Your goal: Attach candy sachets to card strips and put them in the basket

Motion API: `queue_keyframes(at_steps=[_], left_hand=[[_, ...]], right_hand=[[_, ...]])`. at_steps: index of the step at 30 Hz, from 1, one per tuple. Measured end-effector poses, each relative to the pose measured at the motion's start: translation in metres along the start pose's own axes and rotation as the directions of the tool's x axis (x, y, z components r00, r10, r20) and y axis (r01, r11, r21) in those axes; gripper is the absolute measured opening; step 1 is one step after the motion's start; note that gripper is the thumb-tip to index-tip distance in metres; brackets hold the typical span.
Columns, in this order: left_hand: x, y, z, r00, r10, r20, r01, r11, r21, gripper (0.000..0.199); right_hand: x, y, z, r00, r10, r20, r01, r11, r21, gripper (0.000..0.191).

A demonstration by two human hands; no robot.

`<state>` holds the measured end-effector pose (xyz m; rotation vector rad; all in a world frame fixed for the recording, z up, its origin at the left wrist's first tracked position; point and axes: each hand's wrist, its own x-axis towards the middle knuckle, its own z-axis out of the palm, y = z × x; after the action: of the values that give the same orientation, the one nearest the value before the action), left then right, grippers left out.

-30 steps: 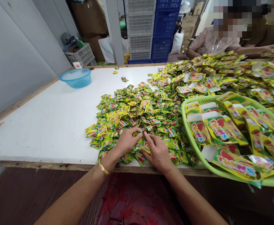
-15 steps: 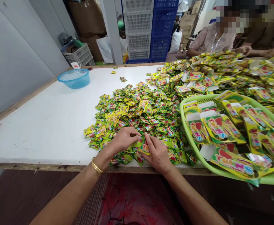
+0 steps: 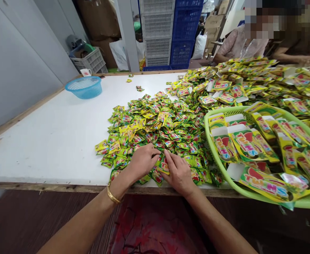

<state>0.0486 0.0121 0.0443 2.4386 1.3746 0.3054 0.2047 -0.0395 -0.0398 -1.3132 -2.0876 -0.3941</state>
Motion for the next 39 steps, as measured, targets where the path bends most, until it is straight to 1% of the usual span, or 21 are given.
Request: queue_keyframes(at_steps=[3, 5, 6, 7, 9, 11, 12, 13, 14, 17, 19, 20, 22, 24, 26, 28, 30, 33, 35, 37, 39], left_hand=[[0.0, -0.001, -0.003, 0.995, 0.082, 0.057, -0.081, 0.997, -0.019, 0.024], [0.002, -0.003, -0.005, 0.987, 0.134, 0.093, -0.126, 0.988, -0.084, 0.023], [0.003, -0.004, -0.004, 0.986, 0.134, 0.1, -0.122, 0.985, -0.119, 0.022], [0.004, -0.004, -0.003, 0.989, 0.111, 0.097, -0.095, 0.984, -0.149, 0.021], [0.003, -0.004, 0.0, 0.999, -0.001, 0.047, 0.01, 0.98, -0.199, 0.018], [0.0, -0.004, 0.005, 0.99, -0.141, -0.026, 0.13, 0.962, -0.24, 0.016], [-0.001, -0.004, 0.006, 0.982, -0.185, -0.048, 0.168, 0.954, -0.249, 0.015], [-0.002, -0.004, 0.008, 0.978, -0.203, -0.052, 0.184, 0.951, -0.247, 0.015], [-0.003, -0.004, 0.008, 0.979, -0.198, -0.042, 0.183, 0.955, -0.235, 0.014], [-0.002, -0.008, 0.006, 0.992, -0.122, 0.035, 0.127, 0.971, -0.204, 0.017], [0.0, -0.012, 0.003, 0.99, -0.096, 0.104, 0.122, 0.953, -0.278, 0.018], [0.0, -0.014, 0.001, 0.987, -0.084, 0.139, 0.129, 0.928, -0.349, 0.019], [0.0, -0.02, 0.0, 0.979, -0.04, 0.199, 0.139, 0.843, -0.519, 0.018], [-0.003, -0.024, 0.002, 0.98, 0.001, 0.2, 0.131, 0.752, -0.646, 0.02], [-0.007, -0.024, 0.007, 0.987, -0.049, 0.155, 0.142, 0.724, -0.675, 0.023], [-0.008, -0.022, 0.014, 0.985, -0.15, 0.087, 0.171, 0.755, -0.633, 0.021], [-0.006, -0.019, 0.019, 0.98, -0.19, 0.052, 0.184, 0.785, -0.592, 0.021], [0.002, -0.016, 0.022, 0.986, -0.14, 0.09, 0.166, 0.78, -0.603, 0.023], [0.006, -0.016, 0.022, 0.982, -0.137, 0.127, 0.187, 0.754, -0.63, 0.022], [0.006, -0.016, 0.021, 0.975, -0.169, 0.147, 0.223, 0.708, -0.67, 0.019], [0.003, -0.014, 0.02, 0.965, -0.226, 0.135, 0.255, 0.666, -0.701, 0.015]], right_hand=[[0.0, 0.0, -0.002, 0.999, -0.034, 0.018, 0.034, 0.999, -0.006, 0.067], [0.0, 0.0, -0.003, 0.999, -0.046, 0.028, 0.046, 0.999, -0.006, 0.068], [0.0, 0.0, -0.003, 0.998, -0.05, 0.033, 0.05, 0.999, -0.009, 0.067], [0.001, 0.0, -0.003, 0.998, -0.051, 0.038, 0.052, 0.999, -0.01, 0.067], [0.001, 0.0, -0.003, 0.998, -0.048, 0.051, 0.048, 0.999, -0.007, 0.066], [0.001, 0.0, -0.002, 0.997, -0.05, 0.063, 0.05, 0.999, 0.001, 0.066], [0.001, -0.001, -0.001, 0.996, -0.058, 0.072, 0.058, 0.998, 0.006, 0.065], [0.001, -0.001, -0.001, 0.994, -0.073, 0.083, 0.073, 0.997, 0.008, 0.065], [0.001, -0.001, 0.0, 0.991, -0.092, 0.094, 0.091, 0.996, 0.008, 0.064], [0.002, -0.001, -0.001, 0.986, -0.132, 0.104, 0.132, 0.991, 0.002, 0.062], [0.002, -0.001, -0.002, 0.987, -0.134, 0.092, 0.134, 0.991, 0.003, 0.062], [0.002, -0.001, -0.002, 0.988, -0.131, 0.085, 0.131, 0.991, 0.007, 0.062], [0.002, 0.0, -0.003, 0.991, -0.112, 0.071, 0.111, 0.994, 0.022, 0.061], [0.002, 0.001, -0.003, 0.994, -0.094, 0.063, 0.092, 0.995, 0.037, 0.062], [0.002, 0.0, -0.001, 0.993, -0.098, 0.067, 0.096, 0.995, 0.041, 0.064], [0.002, 0.0, 0.001, 0.99, -0.117, 0.081, 0.114, 0.993, 0.033, 0.064], [0.002, 0.0, 0.002, 0.988, -0.126, 0.089, 0.124, 0.992, 0.023, 0.063], [0.001, 0.0, 0.003, 0.989, -0.121, 0.09, 0.119, 0.993, 0.026, 0.06], [0.0, 0.001, 0.002, 0.99, -0.104, 0.092, 0.101, 0.994, 0.036, 0.058], [0.0, 0.002, 0.002, 0.992, -0.084, 0.096, 0.08, 0.996, 0.048, 0.058], [0.0, 0.001, 0.003, 0.993, -0.071, 0.097, 0.066, 0.996, 0.057, 0.058]])
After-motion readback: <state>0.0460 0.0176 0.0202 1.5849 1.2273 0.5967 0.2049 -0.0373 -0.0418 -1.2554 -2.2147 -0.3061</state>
